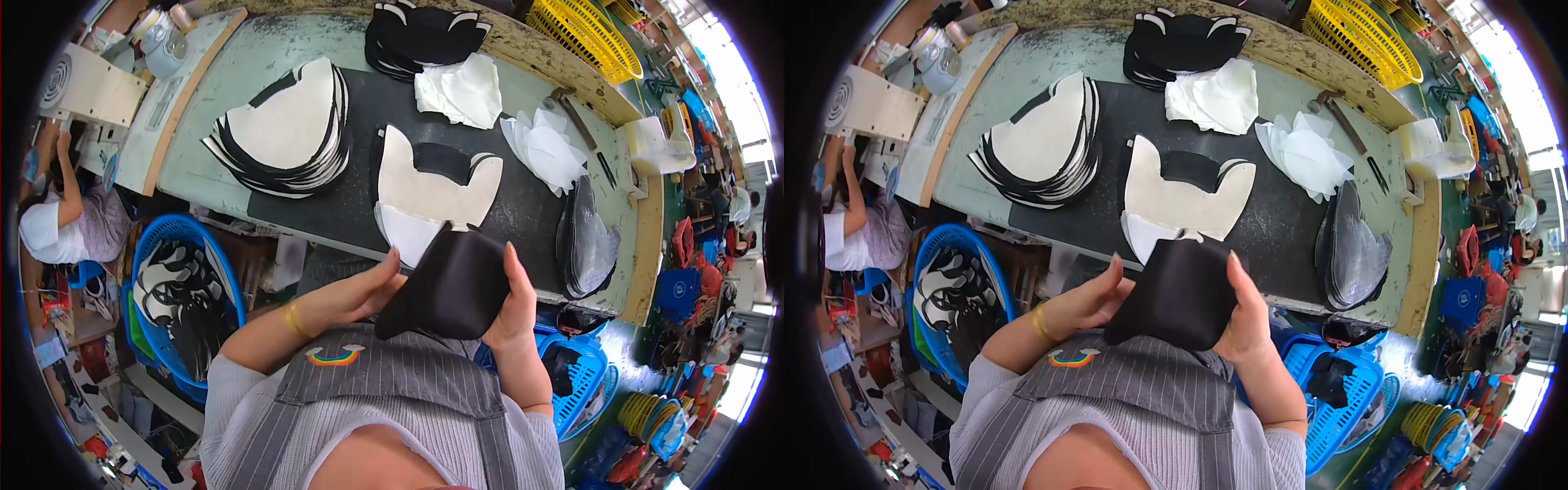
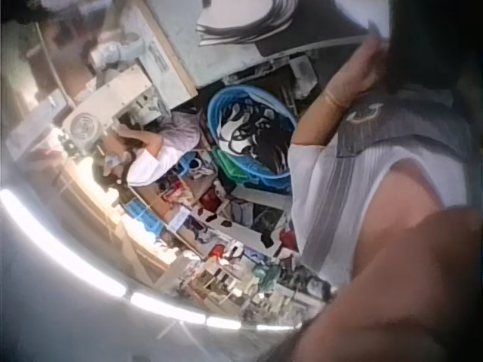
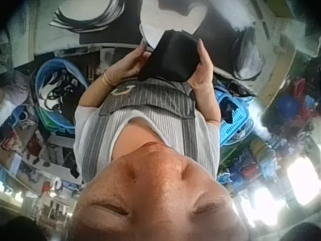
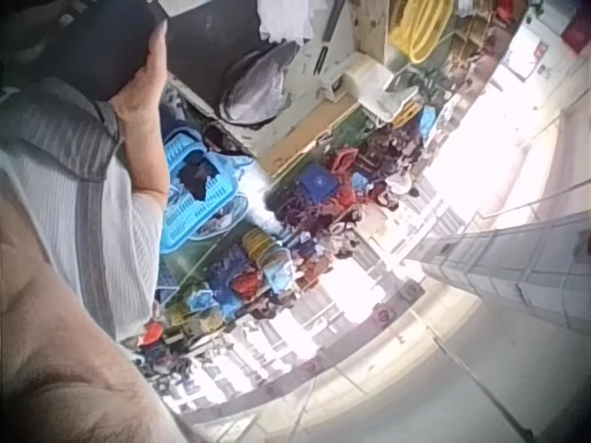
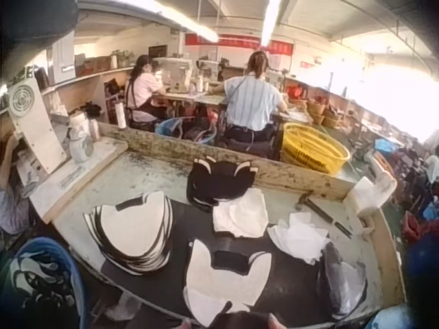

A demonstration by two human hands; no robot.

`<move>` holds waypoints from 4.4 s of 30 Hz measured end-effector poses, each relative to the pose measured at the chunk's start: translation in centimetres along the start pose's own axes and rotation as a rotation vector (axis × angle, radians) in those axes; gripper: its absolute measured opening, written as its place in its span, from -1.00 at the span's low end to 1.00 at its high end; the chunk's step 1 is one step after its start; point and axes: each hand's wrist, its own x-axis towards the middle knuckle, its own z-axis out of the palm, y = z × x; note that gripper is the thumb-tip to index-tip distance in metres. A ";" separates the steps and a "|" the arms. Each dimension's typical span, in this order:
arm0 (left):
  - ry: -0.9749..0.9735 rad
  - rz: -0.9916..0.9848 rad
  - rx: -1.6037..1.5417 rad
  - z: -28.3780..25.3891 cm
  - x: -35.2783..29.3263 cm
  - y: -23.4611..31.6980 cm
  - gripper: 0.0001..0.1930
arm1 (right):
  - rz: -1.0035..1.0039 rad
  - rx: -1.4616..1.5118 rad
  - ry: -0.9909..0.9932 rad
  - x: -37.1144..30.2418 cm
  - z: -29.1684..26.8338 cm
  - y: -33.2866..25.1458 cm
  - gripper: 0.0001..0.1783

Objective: Manually aligning and assembling shoe upper components at a factory workbench.

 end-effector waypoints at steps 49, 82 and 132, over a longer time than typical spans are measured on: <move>-0.123 0.686 1.675 -6.0 7.5 5.3 -0.59 | -0.741 -1.833 0.605 8.2 -8.1 -5.8 -0.61; 0.111 0.557 2.020 -8.8 8.9 4.2 -0.17 | -0.102 -2.250 -1.004 4.8 -5.9 -1.1 -0.31; 1.266 1.438 0.627 -14.7 -0.9 14.8 -0.85 | -0.940 -2.546 -0.274 24.1 5.1 7.8 -0.65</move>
